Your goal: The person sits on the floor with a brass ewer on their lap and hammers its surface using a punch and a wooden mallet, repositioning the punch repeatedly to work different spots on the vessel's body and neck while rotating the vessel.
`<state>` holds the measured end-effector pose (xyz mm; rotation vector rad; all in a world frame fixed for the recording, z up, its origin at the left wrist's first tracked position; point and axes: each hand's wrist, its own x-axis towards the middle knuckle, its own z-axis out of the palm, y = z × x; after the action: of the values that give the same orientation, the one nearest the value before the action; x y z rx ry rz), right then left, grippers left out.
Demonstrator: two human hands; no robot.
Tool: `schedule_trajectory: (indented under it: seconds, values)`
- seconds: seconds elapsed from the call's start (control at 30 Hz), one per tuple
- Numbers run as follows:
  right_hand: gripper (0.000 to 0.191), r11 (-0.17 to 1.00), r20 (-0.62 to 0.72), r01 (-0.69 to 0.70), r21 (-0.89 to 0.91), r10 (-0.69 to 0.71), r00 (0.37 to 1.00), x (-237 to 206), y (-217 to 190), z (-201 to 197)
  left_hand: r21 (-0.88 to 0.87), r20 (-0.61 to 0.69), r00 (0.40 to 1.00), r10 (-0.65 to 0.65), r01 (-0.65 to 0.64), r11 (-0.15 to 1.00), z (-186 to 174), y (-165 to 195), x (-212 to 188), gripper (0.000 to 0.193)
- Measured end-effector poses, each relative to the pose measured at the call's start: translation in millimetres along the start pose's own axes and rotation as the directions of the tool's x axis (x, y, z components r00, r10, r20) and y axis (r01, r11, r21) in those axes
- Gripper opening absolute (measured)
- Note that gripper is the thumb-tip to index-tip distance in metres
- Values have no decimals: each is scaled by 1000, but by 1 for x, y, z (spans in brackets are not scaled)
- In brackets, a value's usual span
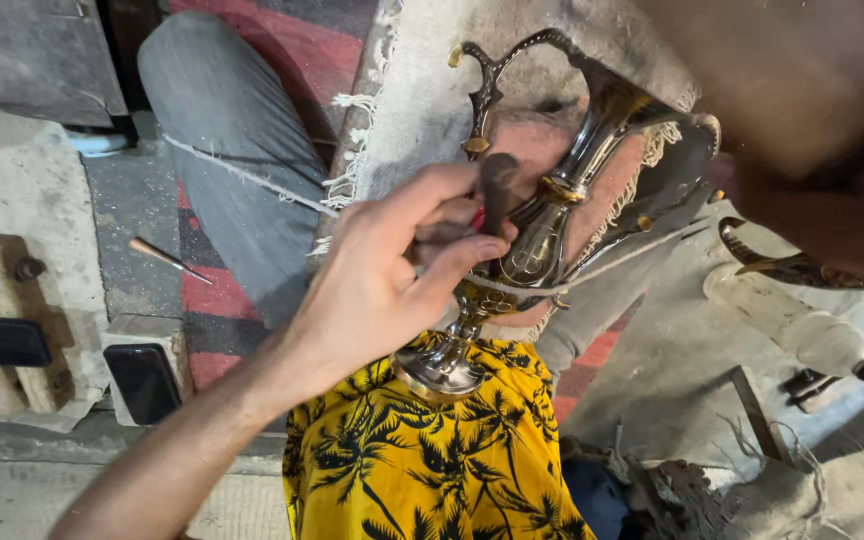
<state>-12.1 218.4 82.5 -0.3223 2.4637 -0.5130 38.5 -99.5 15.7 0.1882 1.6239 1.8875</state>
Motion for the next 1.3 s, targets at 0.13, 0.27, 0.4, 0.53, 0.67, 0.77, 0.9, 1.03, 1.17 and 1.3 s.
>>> schedule_trajectory:
  seconds: [0.13, 0.27, 0.4, 0.53, 0.67, 0.77, 0.9, 1.03, 1.17, 1.3]
  values:
    - [40, 997, 38, 37, -61, -35, 999, 5, 5, -6, -92, -146, 989, -3, -10, 996, 16, -6, -11, 41]
    - [42, 975, 104, 89, -202, -68, 992, 7, 4, -10, -203, -177, 984, -25, -12, 979, 21, -9, -12, 41]
    - [45, 991, -33, 66, 114, -63, 997, 5, -6, -9, -152, -120, 993, 22, -40, 988, 15, -5, -5, 42]
    - [40, 972, -49, 13, 236, -2, 999, 9, -2, 11, 8, -18, 999, 36, -36, 999, 9, 3, 4, 44]
    - [36, 961, -22, -32, 276, 40, 999, 7, 30, 26, 39, 31, 999, 32, -33, 999, 8, 8, 11, 42]
    - [33, 947, -1, -97, 307, 103, 995, -7, 59, 27, 85, 0, 1000, -6, 6, 996, 11, 9, 13, 43]
    - [29, 931, 29, -142, 335, 141, 990, -19, 80, 29, 52, -27, 999, 19, -17, 998, 15, 10, 16, 43]
    - [25, 919, 25, -128, 373, 128, 991, -20, 86, 39, 168, -13, 1000, -17, 19, 986, 15, 15, 21, 41]
    - [21, 907, 35, -151, 393, 150, 988, -35, 95, 46, 214, 68, 998, -3, -11, 977, 12, 24, 24, 40]
    - [17, 876, 127, -271, 398, 240, 962, -67, 99, 45, 244, 135, 991, 6, -39, 969, 12, 30, 30, 31]
